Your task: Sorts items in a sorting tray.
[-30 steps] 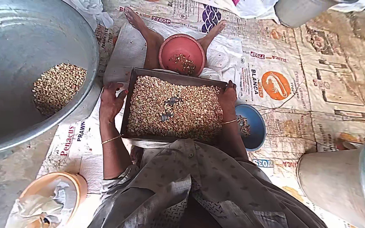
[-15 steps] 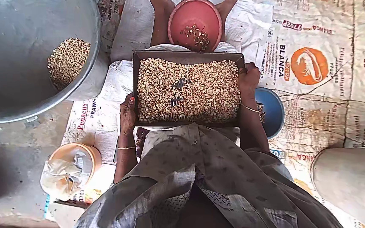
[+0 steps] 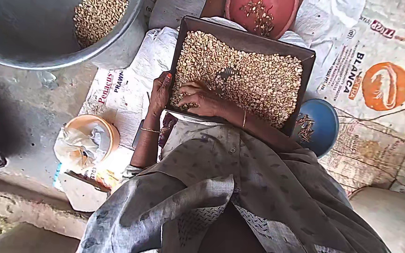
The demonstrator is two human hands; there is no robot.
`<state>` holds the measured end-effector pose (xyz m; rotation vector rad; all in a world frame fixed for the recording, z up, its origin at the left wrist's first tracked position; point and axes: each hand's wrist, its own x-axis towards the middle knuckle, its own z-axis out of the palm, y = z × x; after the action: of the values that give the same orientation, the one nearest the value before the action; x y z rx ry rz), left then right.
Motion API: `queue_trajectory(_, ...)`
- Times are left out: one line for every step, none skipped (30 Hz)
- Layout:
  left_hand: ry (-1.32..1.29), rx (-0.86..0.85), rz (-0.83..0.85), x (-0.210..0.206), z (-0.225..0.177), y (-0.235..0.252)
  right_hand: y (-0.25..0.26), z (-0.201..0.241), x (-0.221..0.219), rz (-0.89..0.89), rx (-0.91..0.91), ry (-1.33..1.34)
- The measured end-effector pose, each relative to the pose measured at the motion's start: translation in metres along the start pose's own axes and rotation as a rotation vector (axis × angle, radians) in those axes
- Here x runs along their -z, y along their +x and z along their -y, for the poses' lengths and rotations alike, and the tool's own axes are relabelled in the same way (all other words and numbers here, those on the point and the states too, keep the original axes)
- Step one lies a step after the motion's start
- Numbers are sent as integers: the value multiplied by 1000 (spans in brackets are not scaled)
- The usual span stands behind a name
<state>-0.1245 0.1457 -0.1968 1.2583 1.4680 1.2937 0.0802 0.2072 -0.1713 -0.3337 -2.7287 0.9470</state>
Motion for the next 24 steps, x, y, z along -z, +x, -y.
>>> queue_trajectory(-3, -5, 5, 0, 0, -1, 4, -6, -9, 48, 20, -69)
queue_trajectory(-7, -5, 12, 1, 0, -1, 5, -12, -9, 72, -6, -100)
queue_trajectory(-6, -6, 13, 2, 0, -2, 1, -18, -3, 58, -61, -126)
queue_trajectory(-9, -15, 13, 2, 0, -1, -6, -25, 9, 35, -159, -173)
queue_trajectory(-13, -25, 18, 3, 2, -1, -17, -32, 22, 8, -281, -205)
queue_trajectory(-18, -31, 21, 3, 3, -1, -31, -40, 34, -34, -404, -220)
queue_trajectory(-24, -36, 24, 3, 5, -1, -47, -46, 46, -83, -522, -210)
queue_trajectory(-27, -39, 23, 3, 5, 0, -63, -49, 58, -128, -612, -179)
queue_trajectory(-30, -40, 18, 2, 5, 1, -80, -48, 69, -143, -688, -119)
queue_trajectory(-34, -38, 16, 2, 5, 1, -97, -44, 79, -134, -750, -27)
queue_trajectory(-35, -41, 22, 2, 5, 2, -111, -37, 87, -115, -785, 75)
queue_trajectory(-33, -44, 28, 3, 5, 2, -121, -28, 91, -94, -786, 174)
queue_trajectory(-31, -46, 28, 3, 6, 3, -127, -21, 92, -98, -756, 266)
queue_trajectory(-30, -49, 27, 2, 7, 3, -129, -17, 89, -122, -726, 328)
queue_trajectory(-23, -56, 29, 2, 8, 3, -126, -15, 85, -159, -702, 304)
queue_trajectory(-11, -60, 29, 2, 7, 4, -119, -17, 80, -196, -675, 220)
queue_trajectory(2, -56, 28, 3, 6, 3, -108, -19, 74, -223, -639, 128)
queue_trajectory(16, -46, 27, 3, 5, 3, -93, -19, 68, -243, -585, 73)
queue_trajectory(23, -41, 27, 3, 4, 3, -76, -17, 61, -250, -512, 72)
queue_trajectory(24, -40, 28, 4, 4, 3, -58, -11, 52, -246, -418, 106)
queue_trajectory(25, -39, 28, 4, 4, 2, -40, -6, 39, -224, -309, 144)
queue_trajectory(28, -40, 25, 4, 4, 3, -25, -2, 26, -177, -195, 164)
queue_trajectory(28, -39, 25, 4, 5, 3, -13, 1, 12, -108, -96, 159)
queue_trajectory(26, -43, 30, 4, 5, 3, -6, 1, -3, -48, -14, 142)
